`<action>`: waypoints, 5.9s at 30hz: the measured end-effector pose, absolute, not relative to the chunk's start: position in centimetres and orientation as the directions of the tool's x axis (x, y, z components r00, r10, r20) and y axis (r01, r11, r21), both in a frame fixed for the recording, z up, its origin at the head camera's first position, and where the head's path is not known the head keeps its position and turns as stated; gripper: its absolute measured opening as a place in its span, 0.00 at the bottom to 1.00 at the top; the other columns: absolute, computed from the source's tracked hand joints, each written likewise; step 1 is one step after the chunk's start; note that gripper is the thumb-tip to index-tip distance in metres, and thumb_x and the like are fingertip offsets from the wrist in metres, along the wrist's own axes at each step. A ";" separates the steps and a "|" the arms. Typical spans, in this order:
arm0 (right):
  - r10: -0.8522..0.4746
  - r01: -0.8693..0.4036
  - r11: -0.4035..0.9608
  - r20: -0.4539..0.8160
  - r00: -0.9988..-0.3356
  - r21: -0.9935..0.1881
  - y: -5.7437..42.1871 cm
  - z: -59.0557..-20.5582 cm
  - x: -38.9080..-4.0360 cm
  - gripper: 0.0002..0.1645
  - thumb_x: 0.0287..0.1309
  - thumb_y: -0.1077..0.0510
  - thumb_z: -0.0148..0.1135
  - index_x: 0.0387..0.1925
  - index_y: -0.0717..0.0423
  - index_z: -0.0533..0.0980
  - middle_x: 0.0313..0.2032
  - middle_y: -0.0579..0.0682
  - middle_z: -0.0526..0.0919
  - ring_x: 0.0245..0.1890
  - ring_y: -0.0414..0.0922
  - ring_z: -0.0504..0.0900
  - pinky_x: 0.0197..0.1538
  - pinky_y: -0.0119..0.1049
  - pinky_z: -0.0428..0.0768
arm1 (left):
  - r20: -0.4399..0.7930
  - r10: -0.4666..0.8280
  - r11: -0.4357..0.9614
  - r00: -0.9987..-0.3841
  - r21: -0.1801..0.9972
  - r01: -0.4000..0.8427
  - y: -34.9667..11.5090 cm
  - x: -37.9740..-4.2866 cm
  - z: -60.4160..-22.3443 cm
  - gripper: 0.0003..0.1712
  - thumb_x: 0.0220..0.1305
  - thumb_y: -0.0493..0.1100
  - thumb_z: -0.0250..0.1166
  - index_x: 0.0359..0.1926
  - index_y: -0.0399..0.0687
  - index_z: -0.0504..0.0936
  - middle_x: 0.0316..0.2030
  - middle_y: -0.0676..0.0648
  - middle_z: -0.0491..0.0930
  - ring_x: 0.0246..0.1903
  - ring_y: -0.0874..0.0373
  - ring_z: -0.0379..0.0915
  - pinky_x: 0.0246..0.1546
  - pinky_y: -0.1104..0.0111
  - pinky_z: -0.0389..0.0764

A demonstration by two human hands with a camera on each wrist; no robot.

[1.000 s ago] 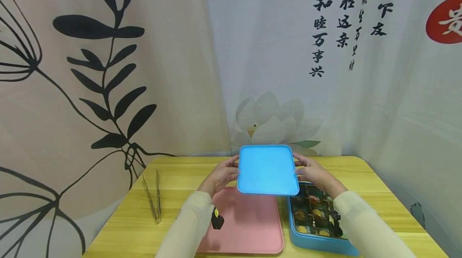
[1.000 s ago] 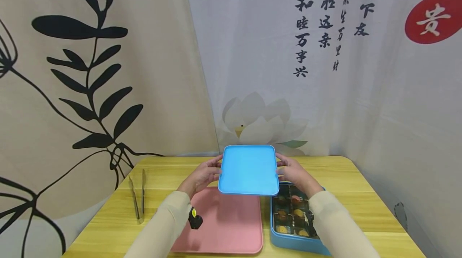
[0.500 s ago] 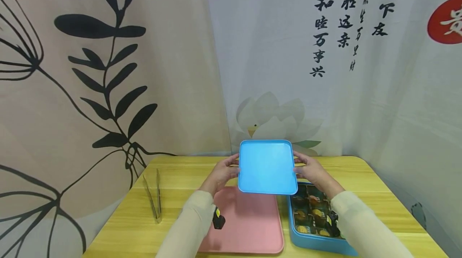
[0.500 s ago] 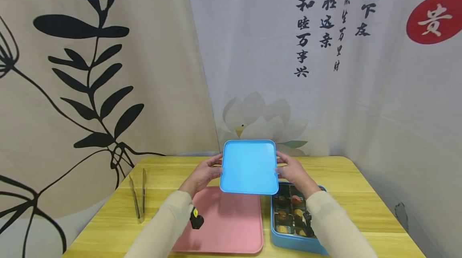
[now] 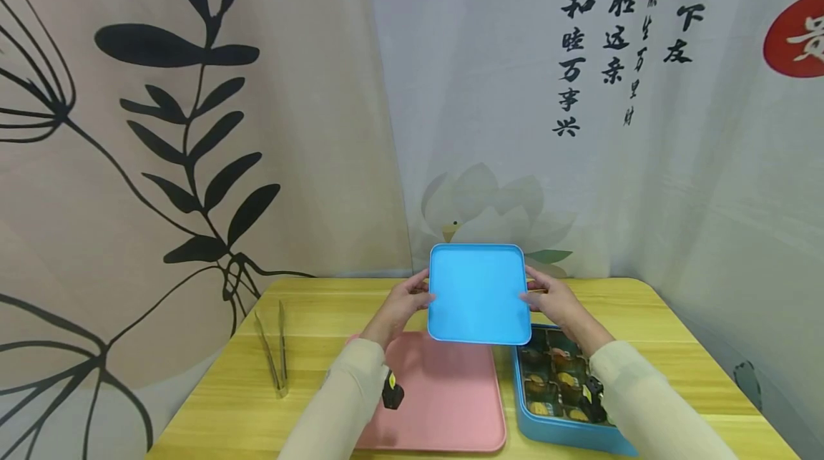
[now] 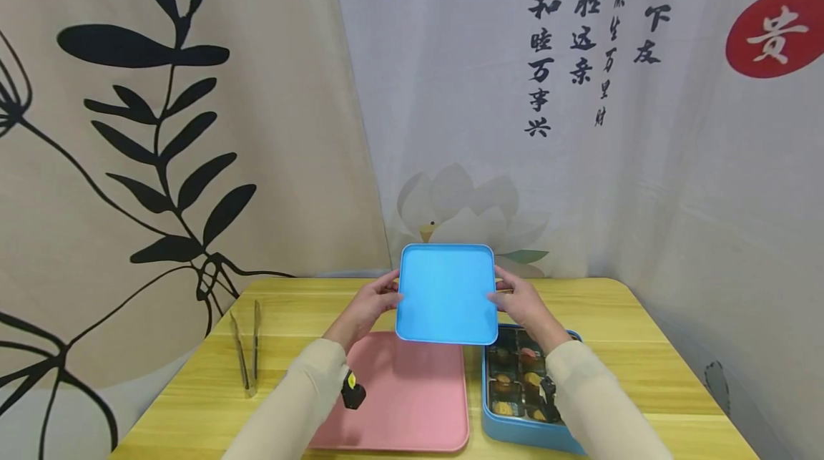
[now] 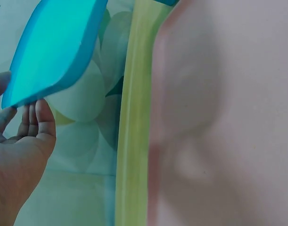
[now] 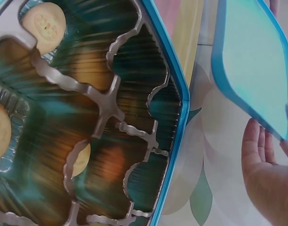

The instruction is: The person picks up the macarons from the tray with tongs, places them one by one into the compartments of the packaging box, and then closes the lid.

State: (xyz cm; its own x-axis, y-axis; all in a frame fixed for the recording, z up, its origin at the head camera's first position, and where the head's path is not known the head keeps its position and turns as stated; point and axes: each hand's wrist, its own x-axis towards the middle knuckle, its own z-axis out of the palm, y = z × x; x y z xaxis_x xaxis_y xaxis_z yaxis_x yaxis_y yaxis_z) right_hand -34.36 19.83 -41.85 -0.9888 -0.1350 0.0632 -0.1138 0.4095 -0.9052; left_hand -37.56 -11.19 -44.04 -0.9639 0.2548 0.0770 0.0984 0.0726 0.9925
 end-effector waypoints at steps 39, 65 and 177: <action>-0.253 -0.164 0.368 0.071 -0.965 -0.915 20.5 -40.0 -33.5 0.48 0.70 0.51 0.59 0.79 0.54 0.43 0.69 0.71 0.59 0.67 0.69 0.62 0.63 0.61 0.67 | 0.056 0.322 0.246 -0.945 0.959 0.140 -11.5 -36.2 -42.6 0.44 0.70 0.49 0.63 0.79 0.57 0.50 0.66 0.41 0.65 0.66 0.43 0.60 0.64 0.43 0.62; -0.118 -0.108 0.430 0.063 -0.991 -0.896 19.6 -39.5 -33.1 0.54 0.69 0.31 0.49 0.75 0.66 0.47 0.71 0.70 0.53 0.68 0.68 0.59 0.65 0.63 0.61 | 0.084 0.274 0.182 -0.958 0.974 0.138 -9.3 -34.9 -42.8 0.45 0.70 0.56 0.61 0.75 0.39 0.51 0.68 0.33 0.63 0.67 0.38 0.60 0.64 0.43 0.63; -0.162 0.034 0.569 -0.153 -0.975 -0.822 32.6 -46.7 -21.3 0.54 0.64 0.44 0.64 0.76 0.67 0.47 0.72 0.73 0.50 0.70 0.71 0.51 0.63 0.60 0.66 | 0.140 0.443 0.285 -0.885 0.914 0.288 -0.8 -26.0 -48.7 0.52 0.56 0.53 0.75 0.76 0.45 0.58 0.74 0.48 0.56 0.71 0.50 0.54 0.67 0.54 0.61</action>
State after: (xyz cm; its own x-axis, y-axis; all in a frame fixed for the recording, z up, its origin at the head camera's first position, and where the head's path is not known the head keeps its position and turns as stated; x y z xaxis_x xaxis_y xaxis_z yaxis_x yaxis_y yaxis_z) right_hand -21.33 32.57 -46.72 -0.9749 -0.1619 -0.1525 0.0341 0.5687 -0.8218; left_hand -26.04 -0.83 -48.73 -0.8853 0.4433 0.1404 0.2876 0.2847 0.9145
